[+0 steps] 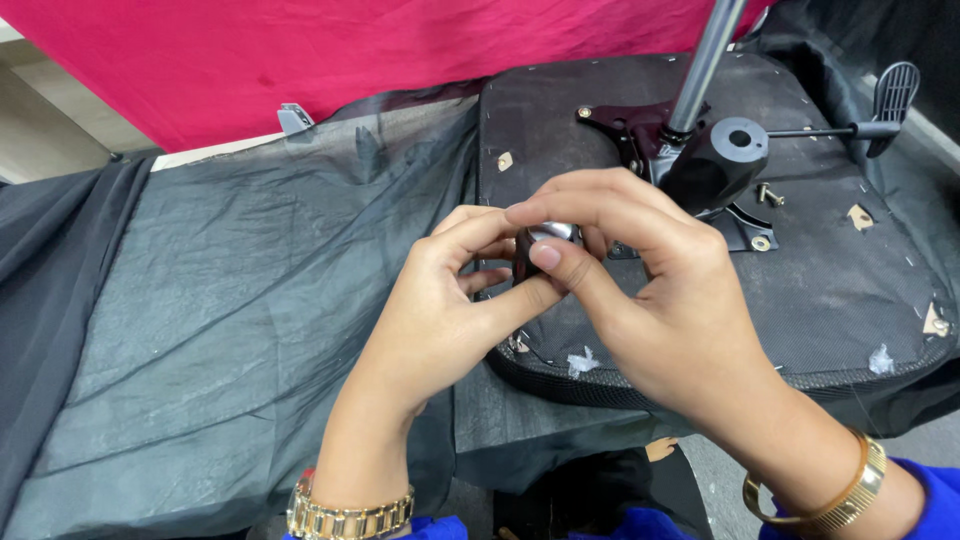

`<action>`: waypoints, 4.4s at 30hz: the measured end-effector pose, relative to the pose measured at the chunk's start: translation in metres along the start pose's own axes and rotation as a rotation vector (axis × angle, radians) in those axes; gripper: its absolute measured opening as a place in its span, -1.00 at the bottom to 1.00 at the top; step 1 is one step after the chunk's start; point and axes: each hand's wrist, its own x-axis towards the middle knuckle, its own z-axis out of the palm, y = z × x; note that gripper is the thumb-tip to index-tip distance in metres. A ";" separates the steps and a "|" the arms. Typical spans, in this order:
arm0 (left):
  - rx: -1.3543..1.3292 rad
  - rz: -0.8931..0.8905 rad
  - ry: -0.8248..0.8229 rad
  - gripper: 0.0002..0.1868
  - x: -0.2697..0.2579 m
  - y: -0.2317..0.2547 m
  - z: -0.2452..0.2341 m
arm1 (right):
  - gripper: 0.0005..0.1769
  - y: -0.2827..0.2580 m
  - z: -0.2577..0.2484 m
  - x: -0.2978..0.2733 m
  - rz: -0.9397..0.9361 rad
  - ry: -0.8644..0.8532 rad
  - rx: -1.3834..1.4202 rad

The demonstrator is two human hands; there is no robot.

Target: The person uses a screwdriver to tighten screws into a black fabric-covered furniture base, securing a metal bracket. They repeatedly insert and tighten screws while adjusting the fabric and components.

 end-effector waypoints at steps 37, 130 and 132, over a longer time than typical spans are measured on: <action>0.089 0.060 0.124 -0.64 -0.007 -0.004 0.011 | -0.80 0.009 0.006 0.010 0.059 -0.073 0.125; 0.249 -0.129 0.153 -0.34 0.037 0.019 -0.041 | -0.72 0.039 0.009 0.067 -0.111 -0.451 0.230; 0.285 -0.182 0.148 -0.32 0.036 0.021 -0.040 | -0.75 0.037 0.007 0.070 -0.088 -0.472 0.208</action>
